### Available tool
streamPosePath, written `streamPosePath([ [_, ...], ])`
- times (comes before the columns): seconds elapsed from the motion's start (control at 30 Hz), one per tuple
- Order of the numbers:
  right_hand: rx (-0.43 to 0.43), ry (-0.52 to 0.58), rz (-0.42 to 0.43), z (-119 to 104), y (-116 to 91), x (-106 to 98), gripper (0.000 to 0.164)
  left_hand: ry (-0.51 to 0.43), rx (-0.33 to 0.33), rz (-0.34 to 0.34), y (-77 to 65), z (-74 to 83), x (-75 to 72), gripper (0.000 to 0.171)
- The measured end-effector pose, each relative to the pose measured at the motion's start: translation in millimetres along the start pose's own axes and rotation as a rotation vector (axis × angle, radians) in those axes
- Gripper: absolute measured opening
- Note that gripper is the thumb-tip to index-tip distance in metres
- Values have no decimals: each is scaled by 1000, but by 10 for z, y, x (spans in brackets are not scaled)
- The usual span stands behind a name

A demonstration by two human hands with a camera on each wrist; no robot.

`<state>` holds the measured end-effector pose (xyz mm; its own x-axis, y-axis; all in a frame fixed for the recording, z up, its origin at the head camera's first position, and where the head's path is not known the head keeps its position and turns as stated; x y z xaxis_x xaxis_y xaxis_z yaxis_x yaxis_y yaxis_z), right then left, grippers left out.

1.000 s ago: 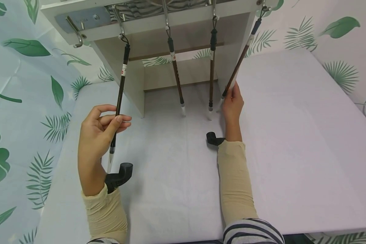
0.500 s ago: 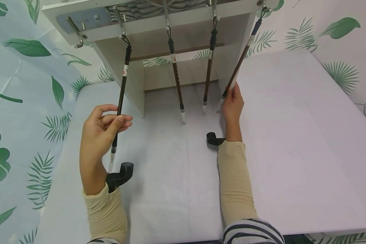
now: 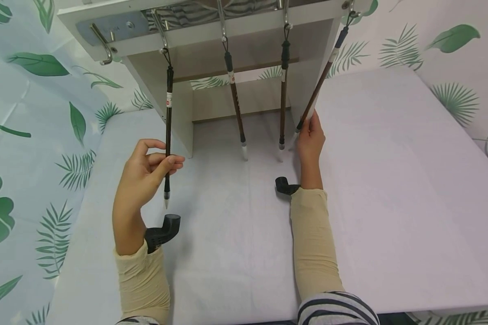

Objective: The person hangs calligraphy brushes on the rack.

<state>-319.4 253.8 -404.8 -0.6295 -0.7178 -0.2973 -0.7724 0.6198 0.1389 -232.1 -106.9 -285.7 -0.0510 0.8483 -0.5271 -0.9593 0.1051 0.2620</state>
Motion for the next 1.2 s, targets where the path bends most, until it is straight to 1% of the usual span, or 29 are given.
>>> streamPosePath([
  [0.1, -3, 0, 0, 4, 2, -1, 37, 2, -21, -27, 14, -36, 38, 38],
  [0.33, -15, 4, -2, -2, -4, -6, 39, -22, -59, -49, 56, -99, 104, 40],
  [0.5, -5, -6, 4, 0, 5, -6, 36, -45, -90, -60, 101, -165, 172, 41],
  [0.63, -4, -1, 15, 1, 12, -5, 30, -64, -120, -75, 139, -236, 247, 40],
  [0.73, -13, 3, 23, 0, 13, -5, 25, -71, -120, -78, 170, -282, 302, 38],
  [0.83, -19, 4, 21, -1, 15, -3, 25, -73, -109, -66, 200, -308, 335, 36],
  [1.07, -15, 9, 4, -4, 11, 2, 32, -70, -94, -35, 245, -351, 373, 35],
  [1.2, -19, 6, 2, -4, 7, -4, 34, -73, -65, 3, 275, -369, 380, 39],
])
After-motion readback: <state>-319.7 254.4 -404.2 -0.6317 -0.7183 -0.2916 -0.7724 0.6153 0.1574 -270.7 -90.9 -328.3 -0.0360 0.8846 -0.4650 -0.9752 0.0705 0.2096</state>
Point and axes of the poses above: each hand's wrist, its own y-axis towards the middle knuckle, its own x-axis out of the palm, z = x × y, the point moved 9 cm from there along y, towards the middle knuckle, and after that the axes turned 8 degrees about z, right-handed, at the moved point
